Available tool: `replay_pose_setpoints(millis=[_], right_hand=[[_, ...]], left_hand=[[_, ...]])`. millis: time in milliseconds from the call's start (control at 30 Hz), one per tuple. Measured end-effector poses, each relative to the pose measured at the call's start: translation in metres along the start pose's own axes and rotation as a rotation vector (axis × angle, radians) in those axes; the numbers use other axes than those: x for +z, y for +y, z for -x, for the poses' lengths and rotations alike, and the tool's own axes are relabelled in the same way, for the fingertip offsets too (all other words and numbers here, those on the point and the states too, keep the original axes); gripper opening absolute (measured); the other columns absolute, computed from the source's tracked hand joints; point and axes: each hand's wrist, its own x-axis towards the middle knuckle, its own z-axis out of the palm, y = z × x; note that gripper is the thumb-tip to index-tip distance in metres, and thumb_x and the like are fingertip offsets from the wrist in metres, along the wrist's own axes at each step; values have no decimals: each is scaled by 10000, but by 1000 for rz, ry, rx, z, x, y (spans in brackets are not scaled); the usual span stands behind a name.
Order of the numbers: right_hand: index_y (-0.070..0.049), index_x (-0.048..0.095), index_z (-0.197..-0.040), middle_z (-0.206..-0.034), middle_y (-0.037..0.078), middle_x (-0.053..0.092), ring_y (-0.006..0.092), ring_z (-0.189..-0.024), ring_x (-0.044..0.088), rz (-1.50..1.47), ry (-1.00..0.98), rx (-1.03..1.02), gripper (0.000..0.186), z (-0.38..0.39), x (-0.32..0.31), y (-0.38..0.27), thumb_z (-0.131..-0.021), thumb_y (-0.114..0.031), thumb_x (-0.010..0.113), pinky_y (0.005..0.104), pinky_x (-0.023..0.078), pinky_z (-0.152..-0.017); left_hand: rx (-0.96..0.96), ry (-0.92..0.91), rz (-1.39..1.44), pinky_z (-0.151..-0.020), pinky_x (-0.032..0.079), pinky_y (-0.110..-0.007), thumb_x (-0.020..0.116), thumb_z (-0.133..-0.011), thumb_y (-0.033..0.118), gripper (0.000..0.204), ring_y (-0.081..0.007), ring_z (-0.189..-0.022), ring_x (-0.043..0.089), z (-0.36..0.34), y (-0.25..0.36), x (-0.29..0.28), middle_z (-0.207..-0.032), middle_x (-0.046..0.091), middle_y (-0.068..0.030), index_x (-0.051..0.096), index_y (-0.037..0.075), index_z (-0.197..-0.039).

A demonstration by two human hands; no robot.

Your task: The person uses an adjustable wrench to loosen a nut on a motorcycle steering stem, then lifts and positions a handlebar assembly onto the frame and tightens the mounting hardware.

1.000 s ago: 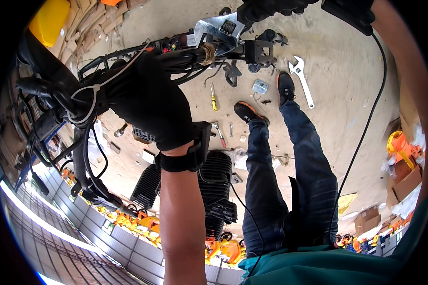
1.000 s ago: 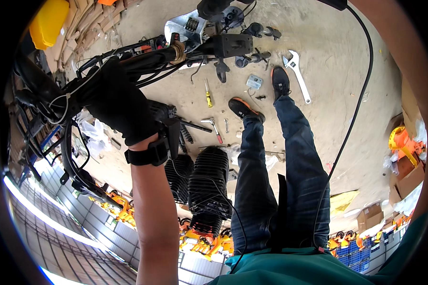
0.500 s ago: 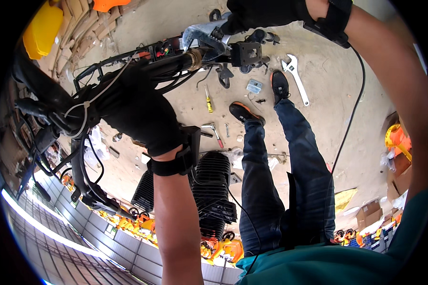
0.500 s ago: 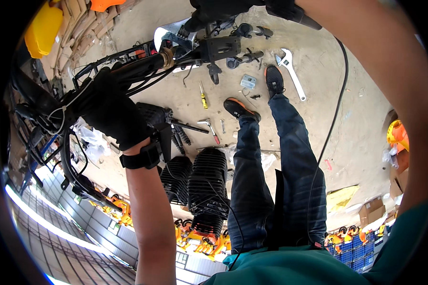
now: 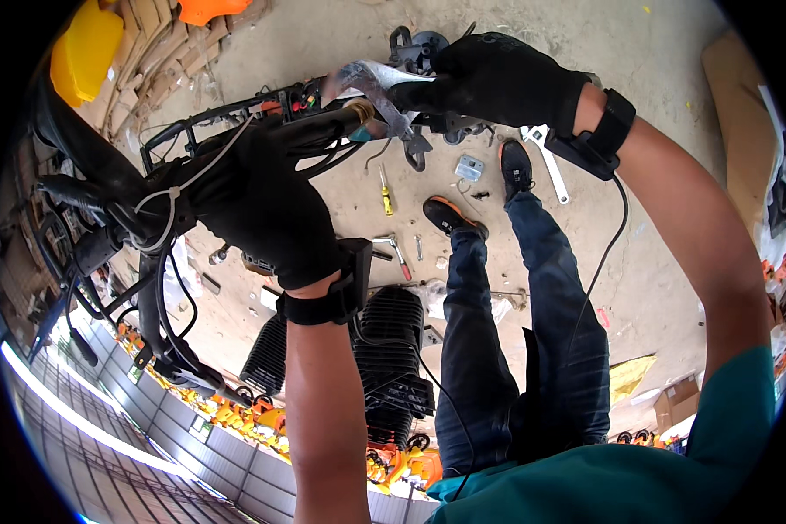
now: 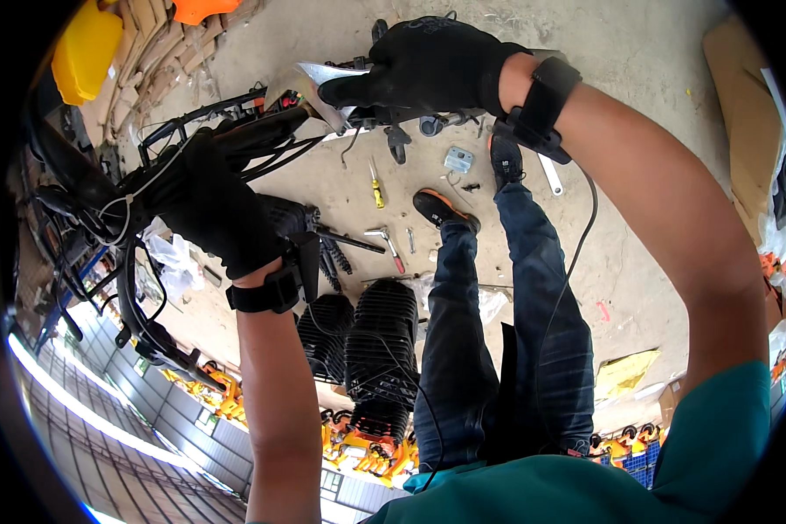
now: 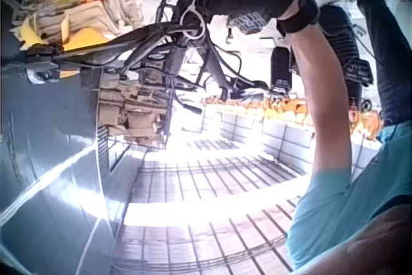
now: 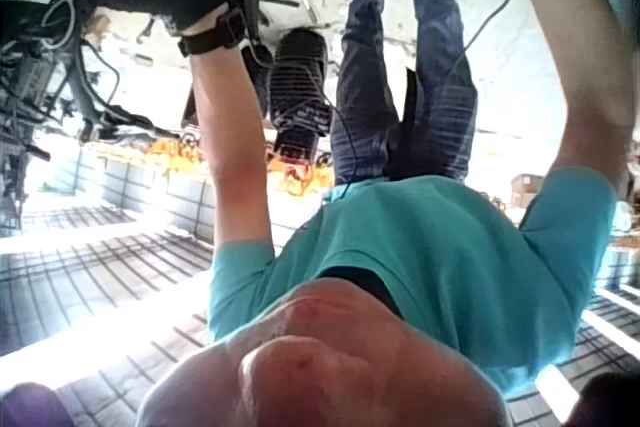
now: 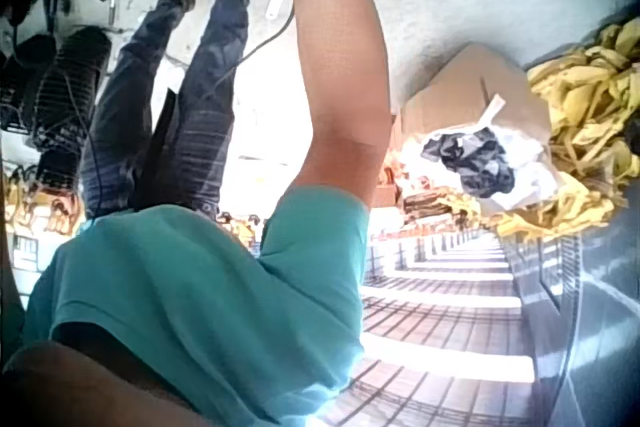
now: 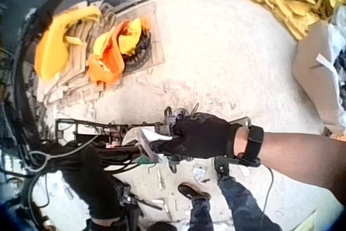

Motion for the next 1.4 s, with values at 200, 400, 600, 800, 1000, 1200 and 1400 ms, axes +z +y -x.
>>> replay_pose_setpoints(millis=[200, 400, 600, 800, 1000, 1200, 1400], right_hand=[[-67, 755, -893, -679, 115, 668, 230, -584, 633, -86, 58, 54, 605, 3, 4, -6, -861, -649, 591, 346, 507, -620], [-53, 743, -803, -603, 111, 639, 213, -553, 625, -129, 110, -49, 681, 10, 9, 10, -862, -700, 537, 342, 496, -602], [-51, 749, -814, -585, 97, 635, 212, -541, 633, -4, 5, 42, 685, 12, -3, -2, -857, -702, 541, 325, 507, -614], [-45, 741, -844, -614, 107, 637, 230, -582, 648, -52, 74, 23, 671, 15, 3, 4, -869, -685, 543, 347, 510, -627], [-42, 723, -879, -670, 115, 646, 245, -634, 656, -22, 98, -42, 592, 21, 14, 11, -888, -617, 581, 355, 509, -652], [-40, 697, -930, -719, 153, 634, 305, -642, 622, 122, 275, -204, 417, 7, 7, 19, -902, -452, 639, 387, 493, -664], [-66, 721, -887, -819, 187, 685, 363, -787, 660, 85, -129, -150, 450, 9, -46, -13, -863, -498, 597, 440, 508, -726]], left_hand=[[17, 24, -42, -750, 556, -281, 664, -879, 27, 124, -168, -812, 692, 1, -2, -4, -880, 718, -115, 665, -52, -975], [53, 23, 13, -695, 566, -263, 665, -877, 14, 134, -165, -804, 694, 1, -5, -3, -887, 714, -121, 631, -49, -990], [28, 28, -20, -682, 561, -261, 663, -884, 27, 121, -164, -788, 690, 1, -5, -5, -893, 711, -123, 621, -43, -973], [61, 37, -28, -665, 550, -260, 676, -886, 51, 143, -154, -759, 676, 1, -7, -4, -857, 702, -110, 609, -37, -976], [96, 22, -91, -685, 554, -271, 694, -887, 80, 197, -158, -762, 671, -2, -13, -8, -867, 695, -113, 583, -43, -992], [85, 23, -63, -702, 561, -279, 706, -887, 105, 258, -175, -789, 672, -1, -8, -2, -900, 691, -125, 541, -43, -1018], [161, 4, -160, -714, 572, -280, 712, -891, 136, 276, -175, -819, 661, -4, -26, -20, -907, 671, -117, 537, -36, -1017]])
